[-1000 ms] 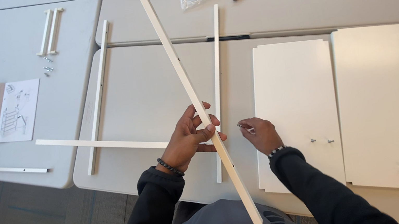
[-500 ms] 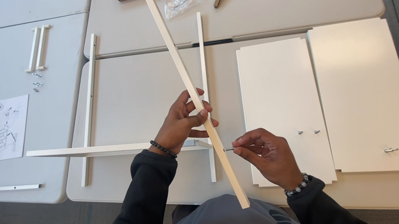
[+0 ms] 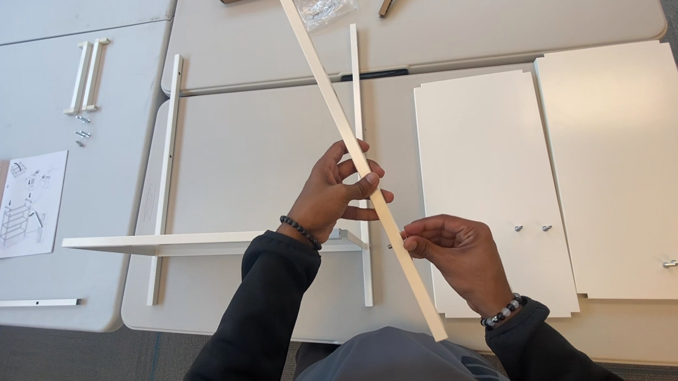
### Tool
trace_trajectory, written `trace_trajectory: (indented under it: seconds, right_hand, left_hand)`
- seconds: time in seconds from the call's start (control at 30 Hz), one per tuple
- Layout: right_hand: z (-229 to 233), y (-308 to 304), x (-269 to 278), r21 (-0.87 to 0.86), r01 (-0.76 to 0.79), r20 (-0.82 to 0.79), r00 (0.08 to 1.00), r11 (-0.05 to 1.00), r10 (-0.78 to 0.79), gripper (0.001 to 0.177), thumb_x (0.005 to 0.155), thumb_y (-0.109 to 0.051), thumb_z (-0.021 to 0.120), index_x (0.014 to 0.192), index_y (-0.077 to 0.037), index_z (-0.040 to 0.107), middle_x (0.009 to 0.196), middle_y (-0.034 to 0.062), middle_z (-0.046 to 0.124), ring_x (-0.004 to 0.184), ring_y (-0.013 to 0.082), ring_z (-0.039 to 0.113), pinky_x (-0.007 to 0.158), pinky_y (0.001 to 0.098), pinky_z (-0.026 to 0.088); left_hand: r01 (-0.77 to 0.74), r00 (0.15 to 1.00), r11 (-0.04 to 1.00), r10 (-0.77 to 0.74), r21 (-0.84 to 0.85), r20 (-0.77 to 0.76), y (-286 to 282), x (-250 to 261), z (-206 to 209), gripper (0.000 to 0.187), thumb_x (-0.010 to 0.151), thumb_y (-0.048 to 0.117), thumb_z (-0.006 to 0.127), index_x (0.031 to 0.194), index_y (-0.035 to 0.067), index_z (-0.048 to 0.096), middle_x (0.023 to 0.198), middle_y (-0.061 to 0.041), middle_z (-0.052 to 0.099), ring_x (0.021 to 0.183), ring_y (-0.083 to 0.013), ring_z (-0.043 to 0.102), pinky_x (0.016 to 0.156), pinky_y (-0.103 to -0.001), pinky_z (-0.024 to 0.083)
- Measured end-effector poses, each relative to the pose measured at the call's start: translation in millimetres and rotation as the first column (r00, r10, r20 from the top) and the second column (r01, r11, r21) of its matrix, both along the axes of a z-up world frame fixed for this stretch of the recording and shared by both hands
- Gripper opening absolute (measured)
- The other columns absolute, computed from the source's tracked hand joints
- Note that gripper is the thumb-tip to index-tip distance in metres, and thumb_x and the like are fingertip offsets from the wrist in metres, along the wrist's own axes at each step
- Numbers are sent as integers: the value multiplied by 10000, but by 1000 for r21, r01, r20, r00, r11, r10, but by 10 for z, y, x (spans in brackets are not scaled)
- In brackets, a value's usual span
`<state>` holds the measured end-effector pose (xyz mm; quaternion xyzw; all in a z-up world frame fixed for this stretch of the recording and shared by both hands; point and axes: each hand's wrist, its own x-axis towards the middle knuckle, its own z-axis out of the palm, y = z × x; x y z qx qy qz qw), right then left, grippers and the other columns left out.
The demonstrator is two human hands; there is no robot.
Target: The person assembles a white shelving unit by inserting cam bolts into pre-drilled holes on white panels and connecting vertical and horizontal supports. The person follows an instruction manual laid out on the table and secures the frame with cam bolts.
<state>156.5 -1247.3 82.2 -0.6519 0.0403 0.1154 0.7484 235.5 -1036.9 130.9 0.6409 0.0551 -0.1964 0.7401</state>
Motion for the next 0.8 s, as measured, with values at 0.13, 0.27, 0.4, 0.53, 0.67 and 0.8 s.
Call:
trace_trajectory:
  seconds: [0.13, 0.27, 0.4, 0.53, 0.67, 0.8]
  right_hand:
    - [-26, 99, -9, -25, 0, -15, 1000, 1000, 0, 275, 899, -149, 838, 1113, 21, 811, 906, 189, 839, 824, 157, 755, 840, 341, 661]
    - [39, 219, -7, -51, -8, -44, 999, 999, 6, 338, 918, -193, 824, 1189, 8, 793, 930, 161, 830, 869, 153, 750, 888, 350, 654]
    - [116, 331, 0, -23, 8, -135, 991, 1000, -11, 423, 912, -237, 828, 1234, 31, 777, 964, 172, 818, 898, 174, 745, 907, 371, 641]
    - [54, 417, 20, -23, 21, -205, 978, 1000, -25, 442, 911, -236, 832, 1249, 44, 776, 1004, 208, 818, 911, 218, 758, 925, 404, 634]
    - [8, 563, -28, 3, 79, -293, 953, 997, -75, 433, 889, -191, 855, 1238, 53, 775, 995, 196, 809, 915, 207, 748, 912, 390, 636]
    - [-29, 703, -78, 18, 116, -313, 944, 993, -105, 440, 880, -184, 863, 1241, 49, 770, 982, 181, 804, 898, 196, 755, 892, 367, 643]
  left_hand:
    - [-1, 1000, 1000, 1, 14, -4, 128, 157, -111, 533, 952, 99, 762, 1404, 93, 481, 1114, -113, 724, 932, -373, 792, 725, -559, 704]
    - [31, 999, 999, -30, 26, -34, 251, 274, -174, 537, 949, 104, 771, 1404, 95, 486, 1109, -110, 724, 930, -375, 794, 729, -564, 703]
    - [72, 995, 997, -73, -17, -66, 317, 365, -316, 560, 937, 115, 789, 1407, 108, 486, 1113, -96, 718, 922, -355, 793, 729, -560, 707]
    - [131, 986, 991, -133, -18, -105, 372, 460, -521, 561, 946, 104, 786, 1420, 118, 486, 1128, -92, 725, 923, -358, 790, 740, -582, 701]
    - [217, 964, 976, -217, -15, -154, 416, 512, -605, 545, 949, 84, 778, 1415, 116, 497, 1103, -96, 721, 906, -354, 791, 725, -579, 702]
    - [265, 951, 964, -260, 6, -170, 469, 533, -595, 557, 935, 96, 796, 1416, 128, 517, 1098, -83, 728, 903, -345, 796, 717, -571, 706]
